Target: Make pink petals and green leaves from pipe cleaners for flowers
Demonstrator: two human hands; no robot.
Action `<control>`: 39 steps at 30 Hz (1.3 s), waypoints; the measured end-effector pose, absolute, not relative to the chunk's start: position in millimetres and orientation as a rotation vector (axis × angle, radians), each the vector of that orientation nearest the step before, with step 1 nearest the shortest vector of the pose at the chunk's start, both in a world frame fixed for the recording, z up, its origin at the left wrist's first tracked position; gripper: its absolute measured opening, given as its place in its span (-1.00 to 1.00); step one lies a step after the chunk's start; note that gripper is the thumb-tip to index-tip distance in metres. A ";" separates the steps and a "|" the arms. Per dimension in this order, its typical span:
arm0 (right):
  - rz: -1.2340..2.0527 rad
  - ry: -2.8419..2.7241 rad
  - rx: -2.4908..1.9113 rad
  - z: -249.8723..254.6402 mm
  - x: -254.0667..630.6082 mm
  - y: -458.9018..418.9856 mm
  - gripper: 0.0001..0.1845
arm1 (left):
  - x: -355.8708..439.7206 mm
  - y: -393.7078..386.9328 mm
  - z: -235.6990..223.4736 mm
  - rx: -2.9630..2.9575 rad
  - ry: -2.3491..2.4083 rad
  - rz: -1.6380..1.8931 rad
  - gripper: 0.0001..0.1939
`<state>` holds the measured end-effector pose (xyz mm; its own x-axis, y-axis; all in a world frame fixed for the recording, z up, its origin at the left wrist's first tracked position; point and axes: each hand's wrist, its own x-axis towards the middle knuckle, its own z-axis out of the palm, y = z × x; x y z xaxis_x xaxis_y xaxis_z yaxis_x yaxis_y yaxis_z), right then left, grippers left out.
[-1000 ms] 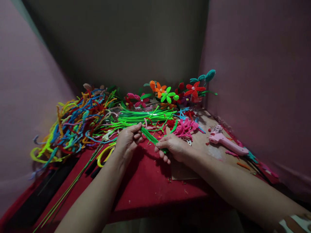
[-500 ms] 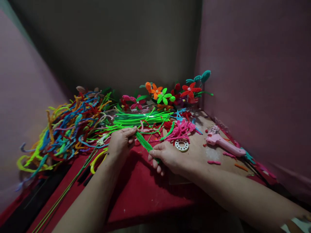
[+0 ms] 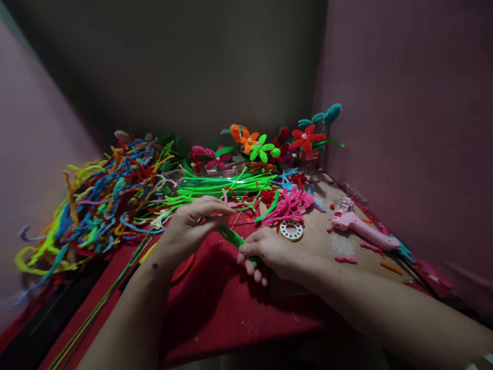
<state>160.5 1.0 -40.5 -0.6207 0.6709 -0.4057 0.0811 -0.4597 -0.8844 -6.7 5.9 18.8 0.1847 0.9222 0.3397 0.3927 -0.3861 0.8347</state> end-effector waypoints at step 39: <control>1.842 -1.841 -1.151 -27.2 176.8 23.9 -0.75 | 5.4 10.5 -5.5 2.380 1.357 0.251 -0.78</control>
<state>176.8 23.9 -27.2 -0.6373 0.6989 -0.3246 0.3243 -0.1389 -0.9357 5.4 10.5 -5.5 0.5157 0.8560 -0.0359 0.7867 -0.4565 0.4155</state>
